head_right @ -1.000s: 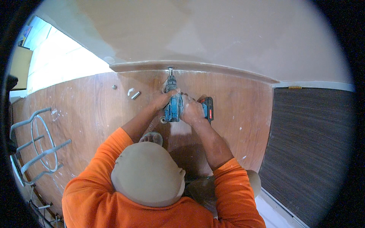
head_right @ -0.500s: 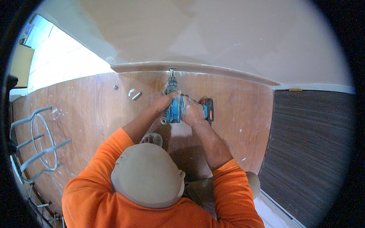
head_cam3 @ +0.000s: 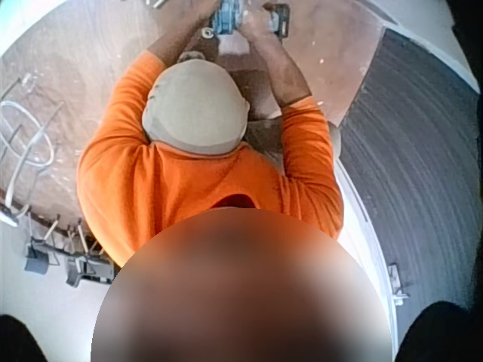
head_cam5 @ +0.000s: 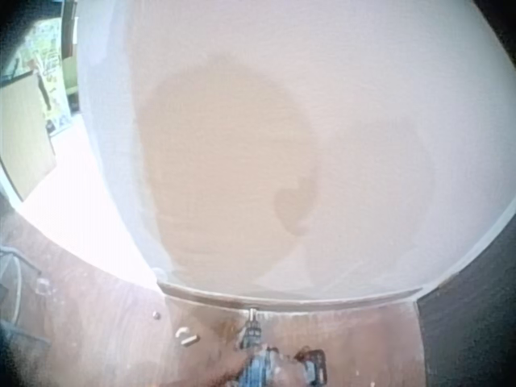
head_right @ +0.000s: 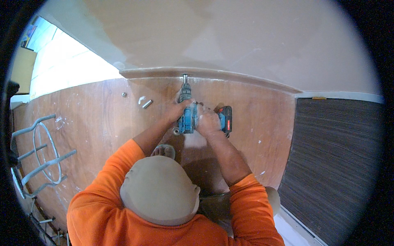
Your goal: The person installs a door hinge by hand-tightening a bolt into the door frame, then uses a cordless drill to drive a screw into the frame. The person is sitting on the floor during the task.
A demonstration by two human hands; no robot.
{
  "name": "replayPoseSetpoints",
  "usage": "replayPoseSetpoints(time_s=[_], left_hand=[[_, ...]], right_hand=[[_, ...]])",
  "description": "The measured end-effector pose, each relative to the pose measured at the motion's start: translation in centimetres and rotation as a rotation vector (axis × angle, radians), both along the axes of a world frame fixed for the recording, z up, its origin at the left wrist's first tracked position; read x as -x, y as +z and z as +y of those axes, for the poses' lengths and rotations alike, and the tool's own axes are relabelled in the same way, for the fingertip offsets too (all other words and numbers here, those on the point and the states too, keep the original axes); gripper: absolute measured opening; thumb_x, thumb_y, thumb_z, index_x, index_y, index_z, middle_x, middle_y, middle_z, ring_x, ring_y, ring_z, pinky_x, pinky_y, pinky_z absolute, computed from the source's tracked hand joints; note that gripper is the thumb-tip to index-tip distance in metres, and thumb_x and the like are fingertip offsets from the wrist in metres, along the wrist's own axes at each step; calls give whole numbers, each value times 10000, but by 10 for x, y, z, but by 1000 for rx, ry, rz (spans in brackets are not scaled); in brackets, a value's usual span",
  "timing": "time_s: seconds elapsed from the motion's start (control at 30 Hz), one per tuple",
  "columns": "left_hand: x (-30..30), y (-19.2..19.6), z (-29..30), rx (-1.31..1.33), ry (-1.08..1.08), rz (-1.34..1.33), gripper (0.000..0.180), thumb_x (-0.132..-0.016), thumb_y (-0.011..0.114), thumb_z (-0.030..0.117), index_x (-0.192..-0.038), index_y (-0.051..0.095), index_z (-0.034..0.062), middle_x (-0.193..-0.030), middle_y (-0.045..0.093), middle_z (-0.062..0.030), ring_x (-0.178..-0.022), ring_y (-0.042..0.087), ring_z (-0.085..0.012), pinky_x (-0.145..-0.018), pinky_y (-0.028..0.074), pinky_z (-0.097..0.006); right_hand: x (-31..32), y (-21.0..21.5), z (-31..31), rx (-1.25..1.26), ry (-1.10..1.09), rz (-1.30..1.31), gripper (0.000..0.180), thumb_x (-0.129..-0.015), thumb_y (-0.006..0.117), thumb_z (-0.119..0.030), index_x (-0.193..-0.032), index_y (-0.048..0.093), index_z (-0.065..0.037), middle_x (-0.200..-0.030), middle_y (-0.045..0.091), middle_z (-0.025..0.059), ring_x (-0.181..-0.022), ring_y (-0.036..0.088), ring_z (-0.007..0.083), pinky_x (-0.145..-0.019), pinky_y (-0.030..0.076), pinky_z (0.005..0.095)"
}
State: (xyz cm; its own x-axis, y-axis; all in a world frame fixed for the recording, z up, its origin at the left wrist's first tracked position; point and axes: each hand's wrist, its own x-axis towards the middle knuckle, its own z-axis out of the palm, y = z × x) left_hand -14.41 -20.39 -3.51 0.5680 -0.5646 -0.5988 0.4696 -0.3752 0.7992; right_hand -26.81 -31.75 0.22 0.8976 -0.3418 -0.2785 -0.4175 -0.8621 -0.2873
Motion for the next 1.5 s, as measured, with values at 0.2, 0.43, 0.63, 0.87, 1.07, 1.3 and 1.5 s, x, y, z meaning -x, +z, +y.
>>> replayPoseSetpoints(time_s=[0.2,0.43,0.63,0.87,1.07,1.3,1.5], left_hand=[[3,-11,-11,15,14,-24,643,-813,760,425,-1262,594,-3,-1067,690,-165,-945,668,-250,-880,512,-358],[6,1,-4,11,40,-4,528,-805,774,423,-1109,668,4,-988,695,-121,-859,663,-208,-806,532,-355],[2,-11,-8,25,28,3,497,-807,781,409,-1094,668,20,-982,692,-103,-851,663,-195,-784,538,-352],[4,-15,-11,24,70,29,500,-821,778,390,-1124,646,15,-1005,683,-106,-851,663,-198,-787,545,-365],[5,-6,-15,-13,49,5,564,-815,783,389,-1188,617,1,-1050,677,-131,-927,660,-233,-828,535,-371],[0,-8,-14,-53,-6,-74,975,-788,774,452,-1475,313,-63,-1354,543,-246,-1228,560,-316,-1032,443,-376],[0,3,-15,-73,6,-204,979,-771,763,524,-1464,363,-41,-1317,575,-251,-1214,579,-334,-1037,440,-383]], right_hand=[[4,1,-5,-22,30,-22,423,-789,666,-158,-1159,511,-24,-1084,636,213,-1031,635,383,-894,511,463],[5,-1,-1,-63,5,-25,414,-779,676,-156,-1134,506,-28,-1064,639,212,-1033,637,381,-885,514,464],[2,3,-3,-40,13,2,425,-769,689,-152,-1133,506,-29,-1087,629,214,-1052,631,379,-906,503,468],[4,-2,-6,-26,28,-29,517,-774,692,-154,-1237,506,-17,-1161,623,219,-1103,620,375,-936,494,453],[5,-3,-11,-30,31,-52,525,-771,691,-150,-1249,516,-24,-1155,634,210,-1100,626,366,-929,498,455],[1,-1,-6,-42,-2,31,440,-773,677,-142,-1177,539,-35,-1113,643,209,-1052,638,383,-907,506,463],[1,-2,-5,-44,-14,12,414,-776,679,-149,-1149,542,-35,-1088,650,217,-1030,645,387,-898,507,466]])
